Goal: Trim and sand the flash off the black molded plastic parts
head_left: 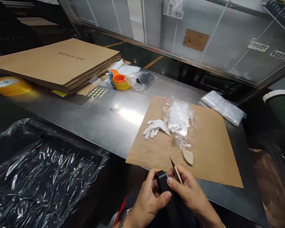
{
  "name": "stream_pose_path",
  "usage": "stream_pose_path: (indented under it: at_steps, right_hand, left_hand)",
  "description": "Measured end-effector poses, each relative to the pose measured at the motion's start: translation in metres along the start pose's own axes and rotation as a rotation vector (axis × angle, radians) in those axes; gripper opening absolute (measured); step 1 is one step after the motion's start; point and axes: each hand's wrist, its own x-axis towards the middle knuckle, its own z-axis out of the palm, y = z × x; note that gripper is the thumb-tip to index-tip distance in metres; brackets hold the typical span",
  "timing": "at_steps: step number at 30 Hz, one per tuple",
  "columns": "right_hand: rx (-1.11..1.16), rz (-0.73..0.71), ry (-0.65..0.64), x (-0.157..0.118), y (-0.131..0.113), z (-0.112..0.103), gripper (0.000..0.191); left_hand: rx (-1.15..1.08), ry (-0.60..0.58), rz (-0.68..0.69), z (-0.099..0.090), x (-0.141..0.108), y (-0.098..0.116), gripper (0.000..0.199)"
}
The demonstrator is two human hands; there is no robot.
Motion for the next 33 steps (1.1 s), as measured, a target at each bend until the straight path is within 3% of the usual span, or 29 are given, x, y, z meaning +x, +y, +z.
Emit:
stream_pose_path:
  at_steps: [5,13,16,21,23,27,31,33]
  right_hand:
    - [-0.010,-0.018,0.089,0.008,0.006,-0.002,0.033]
    - [0.226,0.026,-0.027,0.001,0.000,0.002,0.032]
    - [0.277,0.080,-0.035,0.005,0.000,0.006,0.034]
    - [0.202,0.098,0.005,0.011,0.008,0.004,0.038]
    - [-0.006,0.074,0.092,0.011,0.016,-0.005,0.040]
    - [-0.492,0.024,0.439,0.007,0.037,-0.043,0.044]
    - [-0.796,0.090,0.730,0.006,0.060,-0.085,0.043]
    - [-0.925,0.116,0.808,0.007,0.070,-0.098,0.043]
  left_hand:
    - [0.046,0.026,0.006,0.000,0.001,0.000,0.049]
    - [0.125,-0.066,-0.029,-0.003,-0.001,-0.003,0.053]
    - [0.202,-0.069,0.019,-0.002,-0.002,-0.002,0.053]
    - [-0.010,-0.058,-0.010,-0.001,0.001,0.002,0.047]
    - [-0.077,-0.101,-0.049,-0.001,0.003,0.002,0.048]
    - [-0.194,-0.099,-0.134,-0.003,0.003,0.000,0.058]
    - [-0.228,-0.078,-0.217,-0.001,0.003,0.000,0.068]
    - [-0.252,-0.093,-0.244,0.000,0.005,0.000,0.073]
